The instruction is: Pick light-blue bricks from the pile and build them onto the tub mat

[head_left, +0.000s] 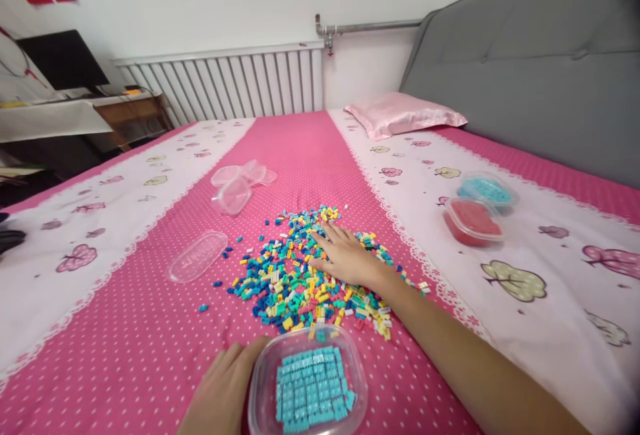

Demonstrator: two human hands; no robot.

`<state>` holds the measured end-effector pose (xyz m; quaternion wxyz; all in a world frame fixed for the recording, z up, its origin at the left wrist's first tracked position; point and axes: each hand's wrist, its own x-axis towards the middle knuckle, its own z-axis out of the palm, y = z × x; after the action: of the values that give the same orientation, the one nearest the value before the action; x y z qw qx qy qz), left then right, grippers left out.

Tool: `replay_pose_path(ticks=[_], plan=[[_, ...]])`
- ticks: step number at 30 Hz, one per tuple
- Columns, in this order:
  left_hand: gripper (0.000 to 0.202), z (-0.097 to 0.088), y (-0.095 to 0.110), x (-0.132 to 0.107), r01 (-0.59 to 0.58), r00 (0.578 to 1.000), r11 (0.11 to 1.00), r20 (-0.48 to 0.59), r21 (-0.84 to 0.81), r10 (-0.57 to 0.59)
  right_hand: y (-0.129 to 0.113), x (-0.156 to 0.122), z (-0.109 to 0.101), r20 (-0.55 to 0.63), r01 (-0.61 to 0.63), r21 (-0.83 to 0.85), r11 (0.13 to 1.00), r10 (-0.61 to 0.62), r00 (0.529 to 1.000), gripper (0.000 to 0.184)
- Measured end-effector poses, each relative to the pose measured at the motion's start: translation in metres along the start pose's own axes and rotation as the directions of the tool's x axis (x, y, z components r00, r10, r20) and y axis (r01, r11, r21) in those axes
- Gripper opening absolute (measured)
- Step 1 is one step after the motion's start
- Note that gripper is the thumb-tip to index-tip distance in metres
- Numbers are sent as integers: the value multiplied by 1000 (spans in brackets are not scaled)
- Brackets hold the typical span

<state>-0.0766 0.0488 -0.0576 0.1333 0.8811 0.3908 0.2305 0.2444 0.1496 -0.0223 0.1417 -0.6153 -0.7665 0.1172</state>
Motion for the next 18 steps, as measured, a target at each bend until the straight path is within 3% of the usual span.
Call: replay_pose_path(ticks=[4,9,14,18], plan=[[65,4,-9,-4,-29,1000,998,6,55,28,-14,-11,-6,123,76,-2,997,-76,990,80],[71,4,-6,1,-101,995,994,-7,50,101,-34,-23,-17,202,228,50,972,-233,951,71],[75,-1,3,5,-65,997,998,45,23,63,-37,-20,-25,130,266,109,958,-279,951,43],[73,-9,11,7,-20,993,999,117,34,16,-24,-6,-22,-16,183,126,975,-182,983,31]])
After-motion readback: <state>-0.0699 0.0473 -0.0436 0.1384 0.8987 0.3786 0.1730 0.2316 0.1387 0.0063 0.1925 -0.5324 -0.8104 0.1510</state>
